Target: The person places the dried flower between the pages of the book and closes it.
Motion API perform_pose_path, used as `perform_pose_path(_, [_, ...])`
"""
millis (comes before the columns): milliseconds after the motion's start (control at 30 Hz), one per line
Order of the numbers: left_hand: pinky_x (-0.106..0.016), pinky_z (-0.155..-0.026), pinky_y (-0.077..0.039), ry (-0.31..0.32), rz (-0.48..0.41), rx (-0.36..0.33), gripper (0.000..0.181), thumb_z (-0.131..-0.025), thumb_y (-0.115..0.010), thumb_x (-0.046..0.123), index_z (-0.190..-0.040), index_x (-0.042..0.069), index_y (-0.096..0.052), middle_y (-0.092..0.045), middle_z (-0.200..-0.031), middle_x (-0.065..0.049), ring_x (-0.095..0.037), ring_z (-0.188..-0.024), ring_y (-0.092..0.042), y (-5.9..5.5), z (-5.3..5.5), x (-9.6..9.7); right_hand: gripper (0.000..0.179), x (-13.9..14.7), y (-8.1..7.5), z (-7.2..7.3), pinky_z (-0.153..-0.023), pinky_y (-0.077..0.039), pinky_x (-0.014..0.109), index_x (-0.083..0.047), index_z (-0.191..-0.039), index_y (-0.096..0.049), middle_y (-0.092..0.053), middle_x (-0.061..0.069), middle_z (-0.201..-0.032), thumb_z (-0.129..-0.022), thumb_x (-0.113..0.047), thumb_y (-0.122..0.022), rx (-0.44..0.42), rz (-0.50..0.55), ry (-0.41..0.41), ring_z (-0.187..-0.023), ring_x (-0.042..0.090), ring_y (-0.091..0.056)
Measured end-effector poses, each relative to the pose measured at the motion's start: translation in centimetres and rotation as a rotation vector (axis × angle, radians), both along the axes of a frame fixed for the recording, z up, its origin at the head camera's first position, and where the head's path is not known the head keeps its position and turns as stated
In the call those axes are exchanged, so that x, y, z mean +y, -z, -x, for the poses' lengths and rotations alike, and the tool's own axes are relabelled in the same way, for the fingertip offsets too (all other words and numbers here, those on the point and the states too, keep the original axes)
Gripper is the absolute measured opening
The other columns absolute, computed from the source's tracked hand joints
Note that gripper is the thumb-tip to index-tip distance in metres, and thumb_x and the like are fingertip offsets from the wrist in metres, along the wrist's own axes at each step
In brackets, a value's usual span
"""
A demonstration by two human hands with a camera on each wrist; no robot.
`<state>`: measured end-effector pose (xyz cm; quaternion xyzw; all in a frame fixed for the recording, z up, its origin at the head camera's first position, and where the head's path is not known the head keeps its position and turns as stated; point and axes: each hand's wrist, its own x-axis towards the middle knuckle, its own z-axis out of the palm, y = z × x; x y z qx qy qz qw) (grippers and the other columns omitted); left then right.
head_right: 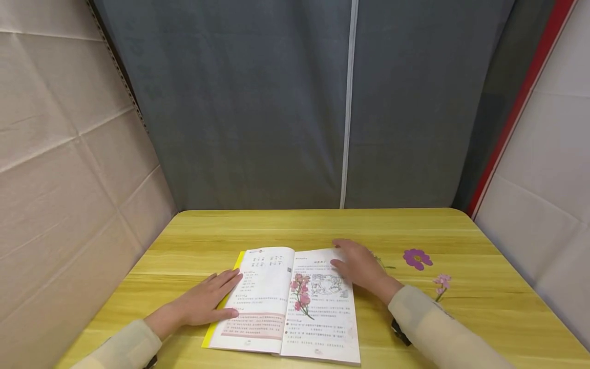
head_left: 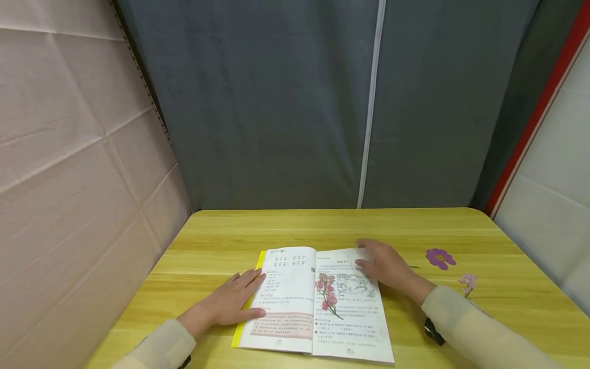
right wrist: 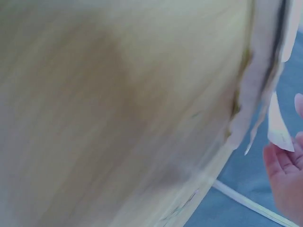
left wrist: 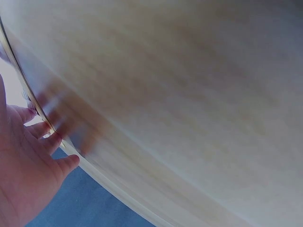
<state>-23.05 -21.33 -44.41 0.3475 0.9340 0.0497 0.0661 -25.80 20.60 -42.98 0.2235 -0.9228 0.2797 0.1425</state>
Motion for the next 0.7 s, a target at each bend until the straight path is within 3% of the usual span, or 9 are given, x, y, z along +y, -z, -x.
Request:
perform_pose_path(233, [-0.056,-0.111,-0.022,0.003,0.001,0.0,0.09,-0.092,-0.038,0.07,-0.154,0.006,-0.024,-0.022,-0.159,-0.013,-0.032,-0.144,-0.02,-0.2,0.0,0.1,0.055,-1.0,-1.7,-0.6,-0.092,-0.048,0.051,0.003,-0.14,-0.043,-0.054,0.024,-0.129,-0.095,-0.018,-0.066,-0.205,0.362,0.066,-0.115,0.039,-0.054])
perform_pose_path(367, [-0.056,-0.111,-0.022,0.002,-0.002,-0.002,0.091,-0.092,-0.038,0.07,-0.154,0.006,-0.024,-0.022,-0.158,-0.013,-0.032,-0.144,-0.02,-0.3,0.0,0.1,0.055,-1.2,-2.9,-0.7,-0.091,-0.049,0.047,0.004,-0.141,-0.041,-0.054,0.025,-0.129,-0.098,-0.023,-0.061,-0.268,0.45,0.14,-0.115,0.038,-0.054])
perform_pose_path(533, [-0.056,-0.111,-0.022,0.003,0.001,0.001,0.091,-0.092,-0.037,0.071,-0.154,0.006,-0.024,-0.022,-0.158,-0.013,-0.032,-0.144,-0.02,-0.3,-0.1,0.2,0.059,-1.4,-4.0,-1.0,-0.079,-0.054,0.037,0.004,-0.144,-0.036,-0.056,0.026,-0.126,-0.101,-0.032,-0.054,-0.44,0.591,0.198,-0.102,0.032,-0.062])
perform_pose_path(700, [-0.057,-0.111,-0.022,0.005,-0.01,-0.002,0.09,-0.092,-0.038,0.07,-0.154,0.005,-0.025,-0.022,-0.158,-0.014,-0.033,-0.144,-0.021,-0.2,-0.1,0.2,0.056,-2.2,-4.5,-1.7,-0.068,-0.053,0.026,0.005,-0.142,-0.039,-0.062,0.017,-0.113,-0.105,-0.037,-0.041,-0.602,0.795,0.138,-0.085,0.016,-0.062])
